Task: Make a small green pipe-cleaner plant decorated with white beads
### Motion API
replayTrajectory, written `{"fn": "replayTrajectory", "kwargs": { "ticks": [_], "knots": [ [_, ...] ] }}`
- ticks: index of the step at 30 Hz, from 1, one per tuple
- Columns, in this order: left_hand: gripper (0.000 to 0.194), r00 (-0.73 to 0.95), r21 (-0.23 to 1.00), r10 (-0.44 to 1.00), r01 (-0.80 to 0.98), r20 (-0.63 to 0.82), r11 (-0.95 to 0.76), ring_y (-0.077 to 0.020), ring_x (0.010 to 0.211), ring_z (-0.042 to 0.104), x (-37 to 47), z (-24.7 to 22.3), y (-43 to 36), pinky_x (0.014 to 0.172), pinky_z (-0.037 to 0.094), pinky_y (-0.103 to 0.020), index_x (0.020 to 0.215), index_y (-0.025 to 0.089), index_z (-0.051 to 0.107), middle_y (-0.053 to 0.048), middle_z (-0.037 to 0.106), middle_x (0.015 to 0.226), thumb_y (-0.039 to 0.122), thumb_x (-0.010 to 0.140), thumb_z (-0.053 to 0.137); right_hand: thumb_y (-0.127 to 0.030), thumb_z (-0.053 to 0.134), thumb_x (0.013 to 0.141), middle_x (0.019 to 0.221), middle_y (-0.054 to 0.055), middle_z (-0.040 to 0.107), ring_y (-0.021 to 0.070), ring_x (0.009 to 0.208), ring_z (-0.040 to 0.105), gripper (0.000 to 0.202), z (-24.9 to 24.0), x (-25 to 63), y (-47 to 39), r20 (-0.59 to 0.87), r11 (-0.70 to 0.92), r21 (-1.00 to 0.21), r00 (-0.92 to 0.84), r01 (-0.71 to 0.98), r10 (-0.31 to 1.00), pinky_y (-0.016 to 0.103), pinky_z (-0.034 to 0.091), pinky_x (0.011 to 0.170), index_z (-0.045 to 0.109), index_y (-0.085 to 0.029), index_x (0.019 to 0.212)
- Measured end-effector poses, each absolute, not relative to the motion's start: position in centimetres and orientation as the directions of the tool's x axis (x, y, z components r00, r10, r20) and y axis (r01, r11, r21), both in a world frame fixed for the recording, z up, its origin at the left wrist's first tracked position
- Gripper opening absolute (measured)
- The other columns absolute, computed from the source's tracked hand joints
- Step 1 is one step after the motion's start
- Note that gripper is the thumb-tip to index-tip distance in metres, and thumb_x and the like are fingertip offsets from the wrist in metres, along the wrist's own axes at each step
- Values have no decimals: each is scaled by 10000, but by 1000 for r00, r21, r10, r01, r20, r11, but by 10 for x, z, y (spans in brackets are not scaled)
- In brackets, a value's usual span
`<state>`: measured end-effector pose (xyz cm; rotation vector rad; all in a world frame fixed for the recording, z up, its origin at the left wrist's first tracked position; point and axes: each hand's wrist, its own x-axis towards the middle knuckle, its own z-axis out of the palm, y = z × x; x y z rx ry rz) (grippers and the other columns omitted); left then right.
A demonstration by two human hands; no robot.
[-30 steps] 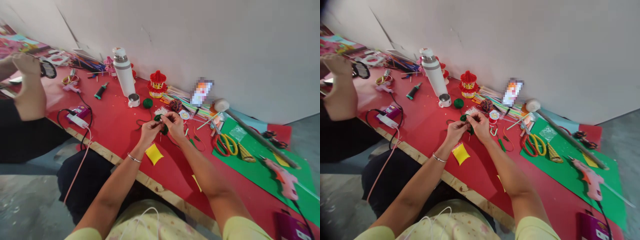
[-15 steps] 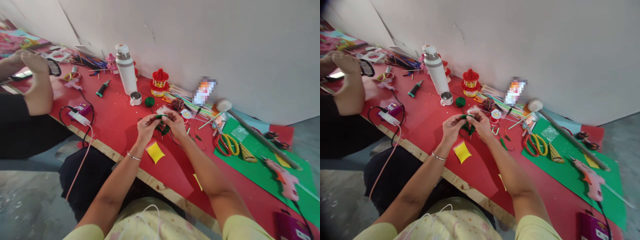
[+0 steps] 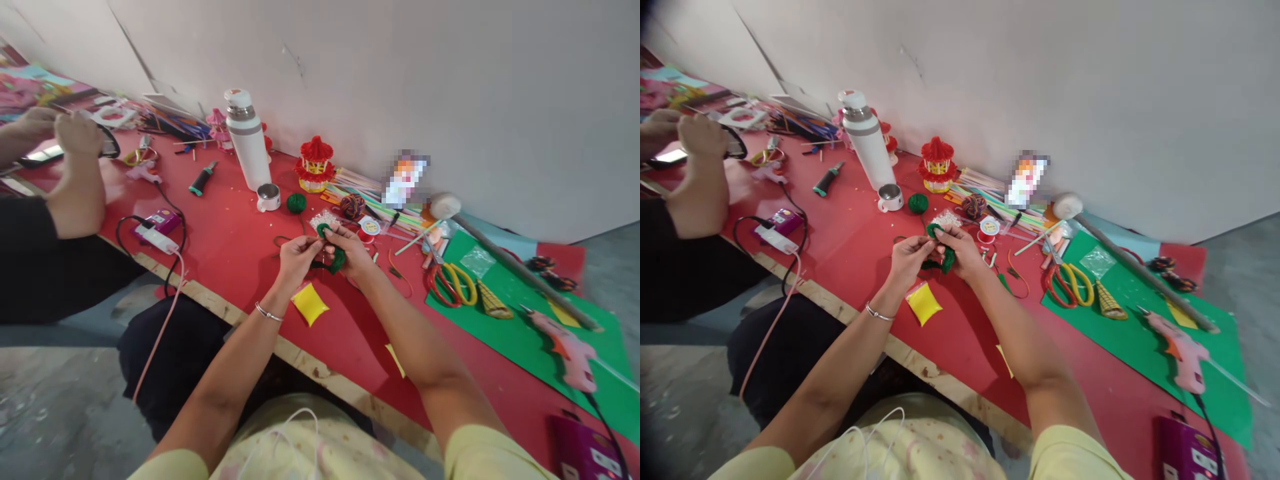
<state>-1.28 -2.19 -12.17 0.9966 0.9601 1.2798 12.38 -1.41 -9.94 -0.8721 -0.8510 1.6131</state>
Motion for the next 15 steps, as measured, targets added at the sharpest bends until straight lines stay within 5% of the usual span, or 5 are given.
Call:
{"fn": "replayTrajectory", "kwargs": {
  "ticks": [4, 7, 15],
  "knots": [
    [178, 24, 962, 995, -259, 96, -87, -143, 743, 696, -18, -121, -22, 734, 569, -260, 875, 181, 756, -25, 746, 825, 284, 754, 837, -413, 963, 576, 672, -59, 631, 30, 475, 454, 423, -98, 127, -13, -89, -157, -863, -162, -480, 983, 171, 394, 443, 658, -196, 774],
    [397, 43, 940, 980, -291, 196, -175, -157, 952, 710, -24, -114, -22, 879, 568, -273, 1131, 226, 753, -50, 749, 1087, 261, 747, 848, -410, 971, 557, 699, -41, 666, 24, 477, 468, 417, -97, 129, -12, -112, -160, -875, -132, -457, 985, 165, 389, 435, 696, -181, 770],
    [180, 15, 957, 993, -267, 118, -110, -162, 866, 690, -31, -114, -13, 867, 575, -303, 846, 204, 806, -22, 746, 900, 193, 678, 868, -383, 963, 557, 669, -9, 707, 66, 486, 507, 358, -97, 132, -12, -89, -114, -957, -106, -267, 990, 217, 390, 450, 762, -179, 772]
  ]
}}
